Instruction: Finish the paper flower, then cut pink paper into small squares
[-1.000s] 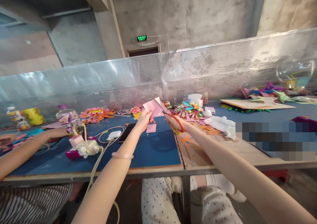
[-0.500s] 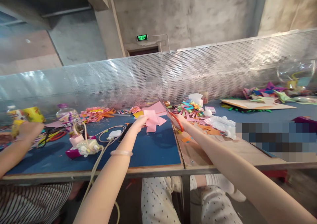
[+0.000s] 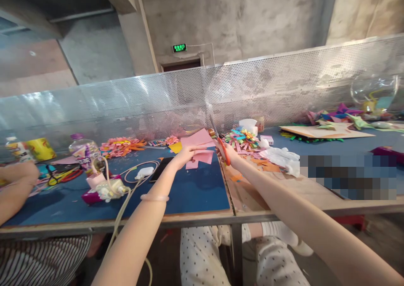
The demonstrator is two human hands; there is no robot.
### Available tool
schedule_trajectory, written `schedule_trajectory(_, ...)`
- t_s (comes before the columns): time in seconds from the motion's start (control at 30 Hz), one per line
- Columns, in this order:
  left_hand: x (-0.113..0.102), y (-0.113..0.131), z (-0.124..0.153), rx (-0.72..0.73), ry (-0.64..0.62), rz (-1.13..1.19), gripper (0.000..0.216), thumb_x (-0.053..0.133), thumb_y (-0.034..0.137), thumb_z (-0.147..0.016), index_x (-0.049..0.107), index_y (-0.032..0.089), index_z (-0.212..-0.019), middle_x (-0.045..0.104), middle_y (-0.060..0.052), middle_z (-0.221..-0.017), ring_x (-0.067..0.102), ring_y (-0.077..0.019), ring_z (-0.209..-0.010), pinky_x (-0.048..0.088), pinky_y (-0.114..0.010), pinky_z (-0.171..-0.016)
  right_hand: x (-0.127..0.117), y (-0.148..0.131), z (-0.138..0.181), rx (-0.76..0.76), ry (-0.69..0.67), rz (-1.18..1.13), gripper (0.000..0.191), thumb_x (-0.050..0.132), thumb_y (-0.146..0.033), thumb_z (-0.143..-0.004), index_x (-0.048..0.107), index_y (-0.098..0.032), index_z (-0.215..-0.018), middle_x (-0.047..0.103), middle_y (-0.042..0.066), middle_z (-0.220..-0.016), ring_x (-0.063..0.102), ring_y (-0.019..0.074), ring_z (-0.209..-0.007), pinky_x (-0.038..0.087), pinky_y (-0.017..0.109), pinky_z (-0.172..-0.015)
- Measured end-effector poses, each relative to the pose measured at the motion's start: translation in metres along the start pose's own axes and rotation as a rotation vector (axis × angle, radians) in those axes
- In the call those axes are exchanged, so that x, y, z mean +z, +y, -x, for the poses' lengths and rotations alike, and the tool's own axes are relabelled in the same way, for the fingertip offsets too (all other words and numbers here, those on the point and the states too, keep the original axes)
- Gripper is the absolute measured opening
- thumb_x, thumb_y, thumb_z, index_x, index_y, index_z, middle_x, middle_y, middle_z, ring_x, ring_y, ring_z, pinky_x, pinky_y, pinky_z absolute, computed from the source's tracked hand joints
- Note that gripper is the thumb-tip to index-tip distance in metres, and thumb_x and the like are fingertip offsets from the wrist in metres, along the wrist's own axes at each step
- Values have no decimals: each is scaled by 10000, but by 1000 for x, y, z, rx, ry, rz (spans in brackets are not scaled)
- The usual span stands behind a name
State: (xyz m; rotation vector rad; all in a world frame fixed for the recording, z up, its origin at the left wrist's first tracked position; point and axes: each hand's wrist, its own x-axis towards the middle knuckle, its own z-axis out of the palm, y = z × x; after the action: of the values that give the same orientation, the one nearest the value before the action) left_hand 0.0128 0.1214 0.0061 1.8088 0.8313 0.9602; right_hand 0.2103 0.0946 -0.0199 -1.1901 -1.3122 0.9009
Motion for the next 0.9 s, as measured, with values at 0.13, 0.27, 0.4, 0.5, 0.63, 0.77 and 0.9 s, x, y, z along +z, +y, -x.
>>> schedule_trajectory(0.13,5,-1,-1,67,-74,-123,401,418,47,-598,716,176,-835,659,-31,-708,479,-98,-524,404,-195,-486,-3,-1,8,-73,-128,-2,386,598,-545,-683,502,-172,-709,429,-34,-522,376,75,-401,294,208,-363)
schedule_trajectory(0.27,6,-2,-3,86,-38,-161,408,426,50,-598,722,179,-847,672,-33,-711,527,-118,-551,403,-197,-484,-4,-7,17,-130,-267,12,363,653,-487,-638,543,-145,-682,407,-49,-510,329,55,-420,252,199,-390)
schedule_trajectory(0.4,8,-1,-2,65,-37,-91,343,494,73,-635,715,176,-877,681,-54,-757,552,-132,-563,412,-203,-468,-1,-5,15,-182,-268,90,344,708,-430,-575,576,-122,-652,445,-46,-522,362,62,-474,283,202,-454)
schedule_trajectory(0.5,11,2,0,21,-23,47,312,514,133,-692,693,178,-944,678,-73,-885,580,-141,-624,448,-211,-494,3,0,11,-190,-212,96,320,706,-405,-582,608,-120,-687,481,-41,-557,400,70,-503,310,202,-489)
schedule_trajectory(0.63,12,5,0,-60,-62,220,327,511,280,-774,632,143,-1045,661,-106,-878,613,-179,-690,502,-278,-556,6,6,6,-181,-123,97,343,713,-401,-576,631,-114,-746,538,-14,-629,465,95,-564,347,202,-514)
schedule_trajectory(0.77,13,6,0,-40,-45,156,441,666,304,-701,579,142,-1102,649,-130,-935,618,-182,-703,515,-302,-574,6,7,6,-178,-89,116,350,697,-423,-594,628,-114,-745,533,-17,-621,457,93,-557,351,200,-512)
schedule_trajectory(0.9,16,3,-1,-21,-44,93,476,707,231,-659,552,133,-1098,634,-141,-1005,611,-183,-755,514,-291,-573,6,8,6,-192,-102,77,315,680,-411,-617,610,-117,-704,519,-23,-617,453,89,-562,360,197,-529)
